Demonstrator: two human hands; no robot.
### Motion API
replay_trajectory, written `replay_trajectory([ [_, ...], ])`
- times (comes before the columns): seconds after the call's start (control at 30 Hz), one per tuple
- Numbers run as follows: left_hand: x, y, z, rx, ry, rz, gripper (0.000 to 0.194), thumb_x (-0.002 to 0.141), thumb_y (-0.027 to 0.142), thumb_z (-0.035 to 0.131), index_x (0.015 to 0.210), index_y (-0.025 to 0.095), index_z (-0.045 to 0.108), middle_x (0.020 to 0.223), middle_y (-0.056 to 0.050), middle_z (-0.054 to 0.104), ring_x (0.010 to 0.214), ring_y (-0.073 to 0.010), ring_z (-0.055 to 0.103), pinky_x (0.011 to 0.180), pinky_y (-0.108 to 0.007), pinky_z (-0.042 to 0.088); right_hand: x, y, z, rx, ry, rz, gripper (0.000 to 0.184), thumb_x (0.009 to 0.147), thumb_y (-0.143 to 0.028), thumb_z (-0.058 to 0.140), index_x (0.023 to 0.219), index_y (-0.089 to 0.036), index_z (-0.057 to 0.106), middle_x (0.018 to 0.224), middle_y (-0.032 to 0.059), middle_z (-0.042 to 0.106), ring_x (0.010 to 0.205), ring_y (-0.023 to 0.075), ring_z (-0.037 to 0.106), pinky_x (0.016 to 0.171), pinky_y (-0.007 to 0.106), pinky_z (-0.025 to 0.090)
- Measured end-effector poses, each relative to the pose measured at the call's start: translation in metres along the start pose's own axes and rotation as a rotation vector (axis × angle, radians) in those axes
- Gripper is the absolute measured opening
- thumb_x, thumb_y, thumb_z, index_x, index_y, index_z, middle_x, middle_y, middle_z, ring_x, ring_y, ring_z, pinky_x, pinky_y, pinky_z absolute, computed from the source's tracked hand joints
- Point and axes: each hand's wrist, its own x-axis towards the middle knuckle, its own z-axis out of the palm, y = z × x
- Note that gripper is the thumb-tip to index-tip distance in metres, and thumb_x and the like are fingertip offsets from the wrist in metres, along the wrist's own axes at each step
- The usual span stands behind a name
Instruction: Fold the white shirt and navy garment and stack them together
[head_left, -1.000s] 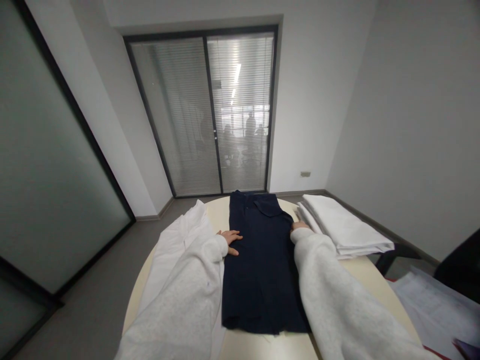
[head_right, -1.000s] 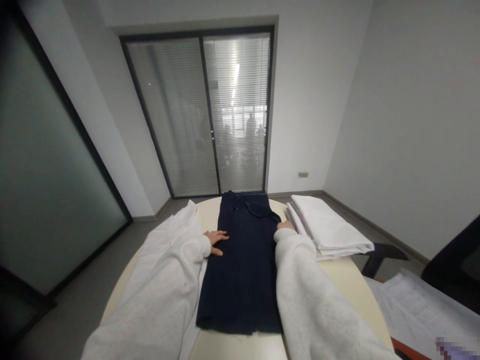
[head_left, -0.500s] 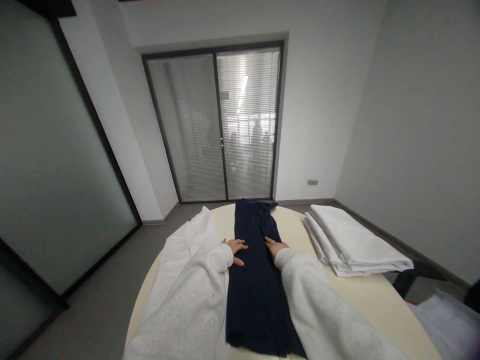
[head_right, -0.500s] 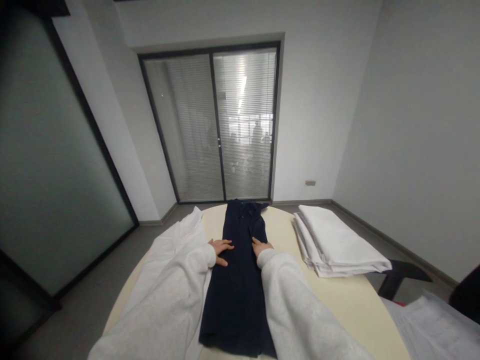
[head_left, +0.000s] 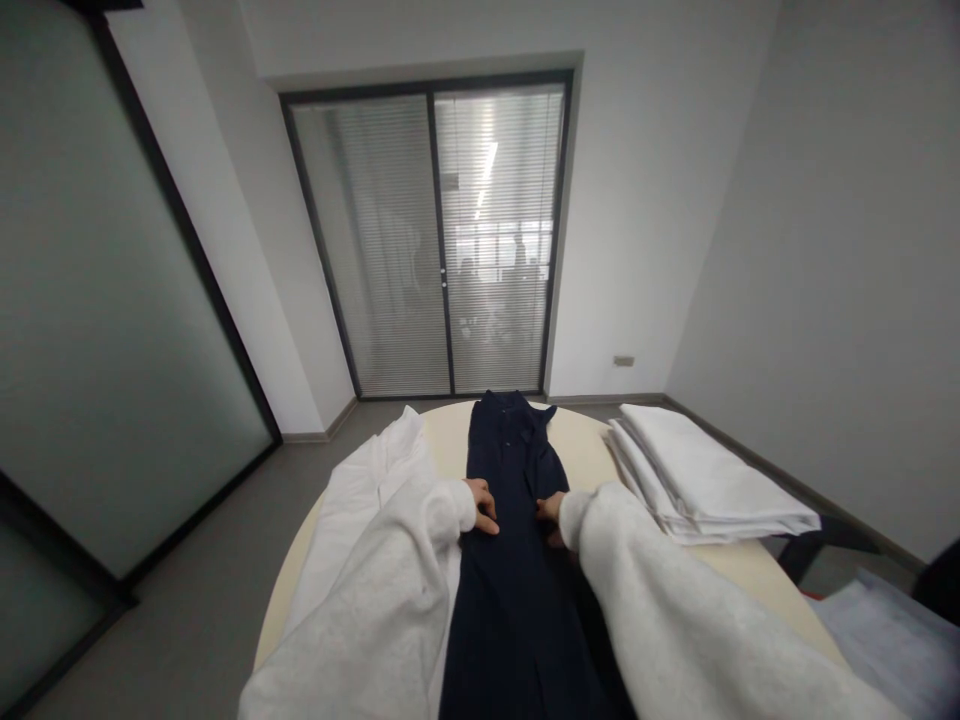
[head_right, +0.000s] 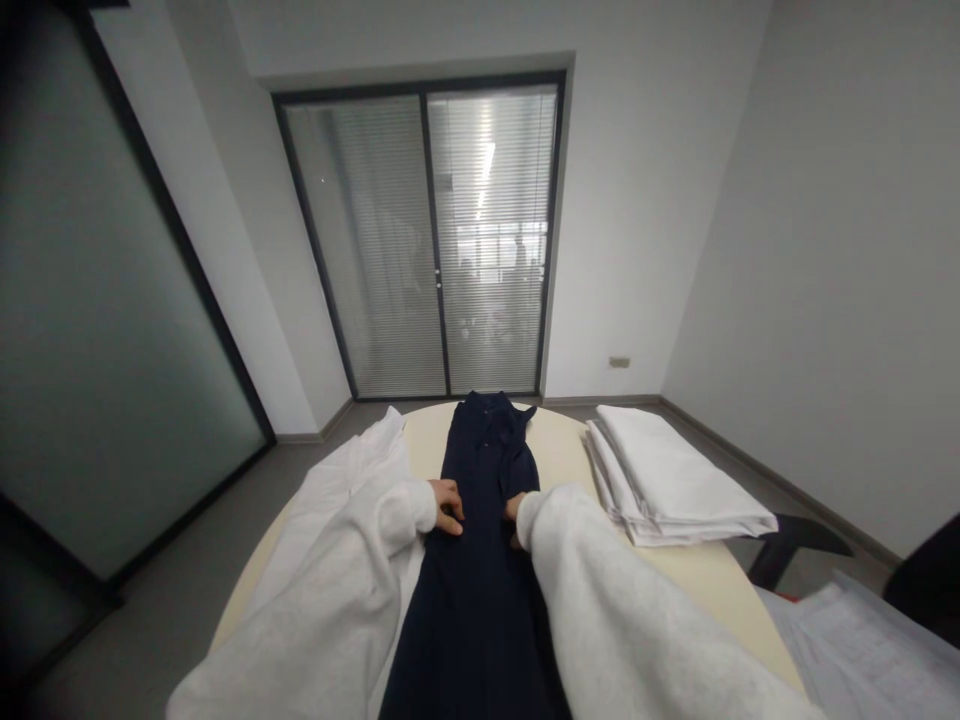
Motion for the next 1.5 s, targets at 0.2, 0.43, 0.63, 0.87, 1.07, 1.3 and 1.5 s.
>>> replay_trajectory([
  [0.2,-0.008,0.015,0.000,-0.455,-0.441,-0.057,0.046,0.060,0.060,0.063,0.082,0.019,0.062,0.064,0.001,0.059,0.055,-0.0147,0.061,0.053,-0.025,0.047,-0.005,0.008,-0.030,0.431,-0.243,0.112,0.033,0.079,-0.032,0.049,0.109,-0.020,0.054,0.074,0.0025,0.065,0.059,0.0164,0.062,0.060,0.030,0.049],
  [0.43,0.002,0.012,0.012,-0.655,-0.452,-0.084,0.039,0.069,0.052,0.061,0.069,0.014,0.053,0.048,0.002,0.053,0.042,-0.0136,0.057,0.040,-0.020,0.038,0.043,0.021,-0.025,0.075,0.504,0.376,0.039,0.078,-0.035,0.052,0.113,-0.019,0.055,0.108,0.0138,0.052,0.101,0.0243,0.049,0.086,0.035,0.037],
  [0.63,0.006,0.009,0.015,-0.712,-0.444,-0.069,0.040,0.073,0.053,0.055,0.068,0.013,0.052,0.049,0.002,0.055,0.041,-0.0140,0.058,0.039,-0.021,0.038,0.063,0.019,0.016,-0.075,0.547,0.315,0.051,0.080,-0.041,0.045,0.127,-0.020,0.044,0.138,0.0135,0.027,0.125,0.0284,0.024,0.098,0.043,0.024],
  [0.87,0.016,0.005,0.015,-0.675,-0.151,-0.087,0.033,0.082,0.047,0.042,0.079,0.015,0.051,0.054,0.002,0.055,0.044,-0.0129,0.058,0.042,-0.021,0.039,0.065,0.016,0.022,-0.164,0.487,0.254,0.058,0.080,-0.032,0.038,0.135,-0.015,0.028,0.144,0.0098,0.016,0.132,0.0238,0.008,0.103,0.052,0.003],
  [1.07,0.027,-0.008,0.019,-0.179,0.466,-0.014,0.022,0.080,0.037,0.048,0.086,0.019,0.058,0.085,-0.002,0.055,0.072,-0.0106,0.056,0.072,-0.025,0.045,0.063,0.011,0.005,-0.224,0.587,0.153,0.061,0.080,-0.032,0.034,0.136,-0.012,0.025,0.145,0.0101,0.013,0.133,0.0235,0.003,0.100,0.054,-0.011],
  [1.3,0.033,-0.017,0.037,-0.107,0.487,0.027,0.018,0.079,0.031,0.050,0.089,0.019,0.059,0.087,-0.002,0.050,0.066,-0.0087,0.052,0.070,-0.023,0.046,0.087,-0.007,0.007,-0.223,0.407,0.079,0.069,0.079,-0.041,0.039,0.133,0.001,0.029,0.141,0.0197,0.020,0.132,0.0274,0.011,0.106,0.043,0.004],
  [1.5,0.038,-0.023,0.042,-0.102,0.539,0.073,0.015,0.077,0.029,0.052,0.084,0.018,0.059,0.085,-0.001,0.049,0.064,-0.0085,0.052,0.068,-0.024,0.045,0.101,-0.003,0.024,-0.095,0.329,0.063,0.065,0.080,-0.039,0.040,0.136,-0.008,0.026,0.143,0.0120,0.016,0.132,0.0279,0.009,0.106,0.046,0.006],
])
